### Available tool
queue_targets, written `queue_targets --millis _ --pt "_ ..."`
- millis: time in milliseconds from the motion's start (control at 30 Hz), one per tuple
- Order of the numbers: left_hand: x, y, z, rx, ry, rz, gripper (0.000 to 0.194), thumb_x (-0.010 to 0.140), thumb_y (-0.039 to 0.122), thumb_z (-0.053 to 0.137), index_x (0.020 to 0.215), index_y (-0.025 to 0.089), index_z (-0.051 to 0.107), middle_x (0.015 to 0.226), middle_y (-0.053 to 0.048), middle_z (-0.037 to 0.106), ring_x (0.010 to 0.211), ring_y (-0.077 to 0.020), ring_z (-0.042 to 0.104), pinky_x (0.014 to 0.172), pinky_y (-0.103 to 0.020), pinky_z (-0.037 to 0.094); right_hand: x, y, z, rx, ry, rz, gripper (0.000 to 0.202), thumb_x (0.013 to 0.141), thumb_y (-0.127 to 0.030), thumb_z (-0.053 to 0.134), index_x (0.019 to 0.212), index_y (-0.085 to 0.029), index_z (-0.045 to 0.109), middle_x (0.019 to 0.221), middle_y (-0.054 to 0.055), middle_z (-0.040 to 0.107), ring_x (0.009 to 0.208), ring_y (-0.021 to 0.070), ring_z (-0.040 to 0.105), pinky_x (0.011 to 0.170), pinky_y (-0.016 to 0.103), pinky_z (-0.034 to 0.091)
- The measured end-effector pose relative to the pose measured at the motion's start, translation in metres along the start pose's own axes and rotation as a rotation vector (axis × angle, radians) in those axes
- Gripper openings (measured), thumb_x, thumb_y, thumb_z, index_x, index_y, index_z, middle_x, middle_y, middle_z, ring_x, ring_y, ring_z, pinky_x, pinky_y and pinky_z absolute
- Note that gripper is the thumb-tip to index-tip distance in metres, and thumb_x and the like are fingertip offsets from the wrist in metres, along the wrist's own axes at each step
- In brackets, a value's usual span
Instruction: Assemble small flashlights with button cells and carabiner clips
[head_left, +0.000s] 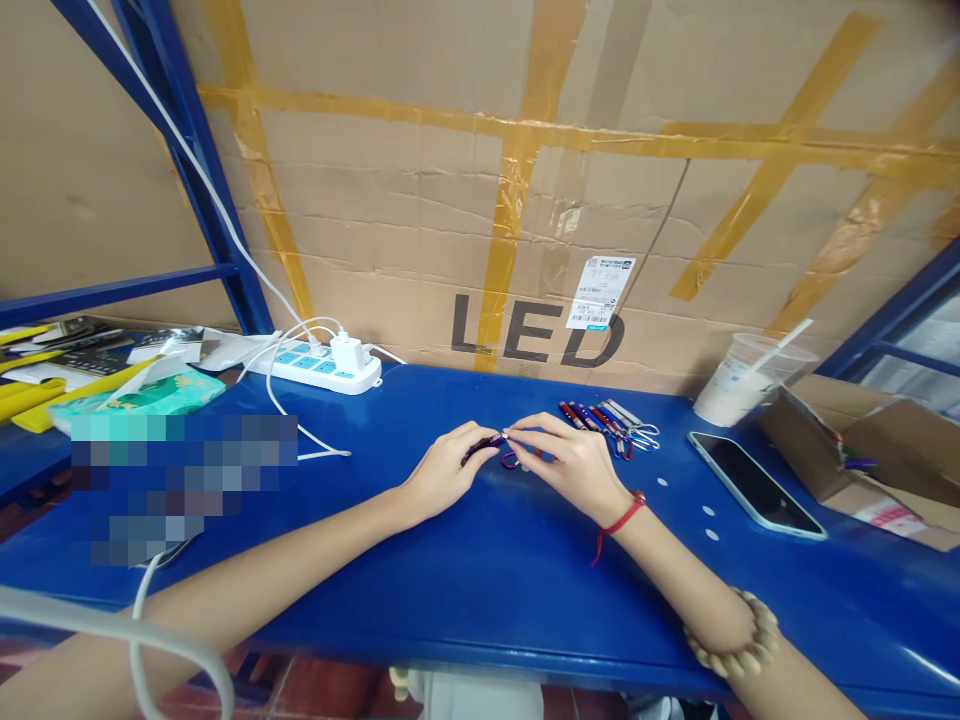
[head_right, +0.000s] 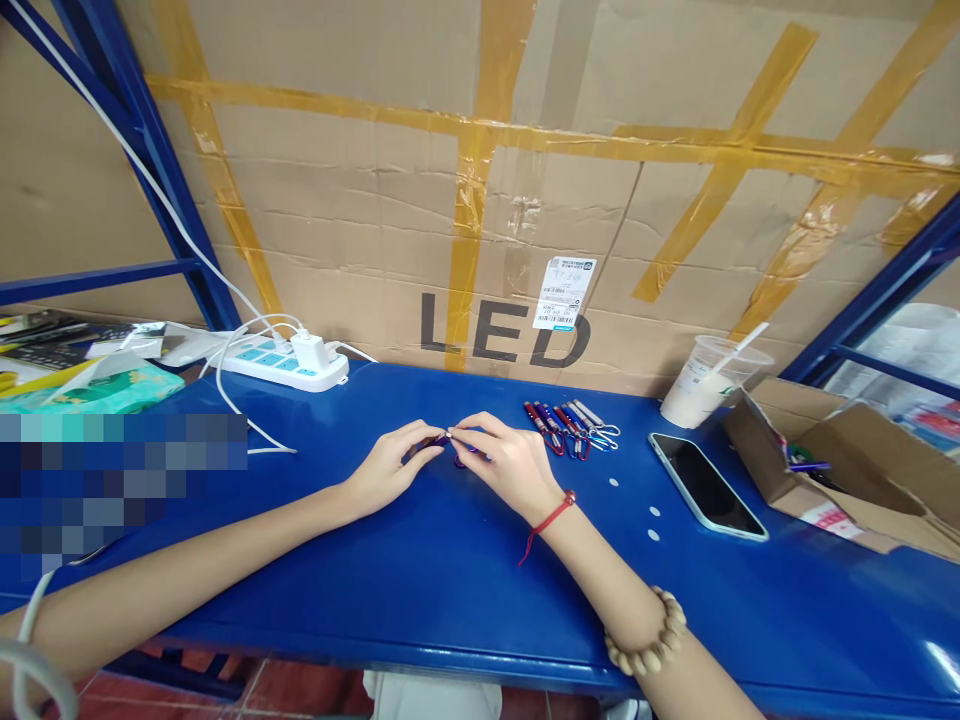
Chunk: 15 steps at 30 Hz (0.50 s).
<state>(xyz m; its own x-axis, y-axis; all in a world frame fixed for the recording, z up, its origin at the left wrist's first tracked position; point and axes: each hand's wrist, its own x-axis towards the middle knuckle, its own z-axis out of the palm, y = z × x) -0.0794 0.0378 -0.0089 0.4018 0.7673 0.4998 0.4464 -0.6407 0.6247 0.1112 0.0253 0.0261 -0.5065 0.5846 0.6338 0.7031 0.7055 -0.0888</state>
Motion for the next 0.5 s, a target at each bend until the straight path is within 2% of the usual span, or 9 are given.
queue_targets --millis 233,400,500 --pt "0.0003 -0.0009 0.0001 0.001 0.012 -0.018 0.019 0.088 0.025 0.048 0.098 0.02 0.062 0.087 -0.003 0.062 0.074 -0.0139 0.057 0.073 -0.026 0.047 -0.0006 -0.0003 -0.001 -0.127 -0.064 -0.051 0.029 0.093 -0.03 0.042 0.099 -0.023 0.069 0.104 0.001 0.067 0.068 0.0094 0.064 0.057 0.018 0.045" --pt "0.0008 -0.0006 -0.0001 -0.001 0.005 -0.032 0.017 0.088 0.024 0.048 0.098 0.02 0.061 0.087 -0.002 0.061 0.075 -0.0137 0.058 0.073 -0.025 0.046 -0.0015 -0.0034 0.001 -0.097 -0.088 -0.049 0.03 0.093 -0.03 0.042 0.089 -0.023 0.071 0.104 0.0 0.067 0.063 0.0078 0.062 0.054 0.019 0.042" --pt "0.0015 -0.0004 -0.0001 -0.009 0.011 -0.027 0.017 0.088 0.023 0.048 0.098 0.019 0.061 0.088 -0.002 0.062 0.077 -0.0139 0.058 0.073 -0.025 0.046 -0.0006 -0.0051 -0.0004 -0.03 -0.062 -0.011 0.028 0.091 -0.033 0.045 0.091 -0.024 0.071 0.103 0.0 0.066 0.063 0.0077 0.061 0.052 0.019 0.041"
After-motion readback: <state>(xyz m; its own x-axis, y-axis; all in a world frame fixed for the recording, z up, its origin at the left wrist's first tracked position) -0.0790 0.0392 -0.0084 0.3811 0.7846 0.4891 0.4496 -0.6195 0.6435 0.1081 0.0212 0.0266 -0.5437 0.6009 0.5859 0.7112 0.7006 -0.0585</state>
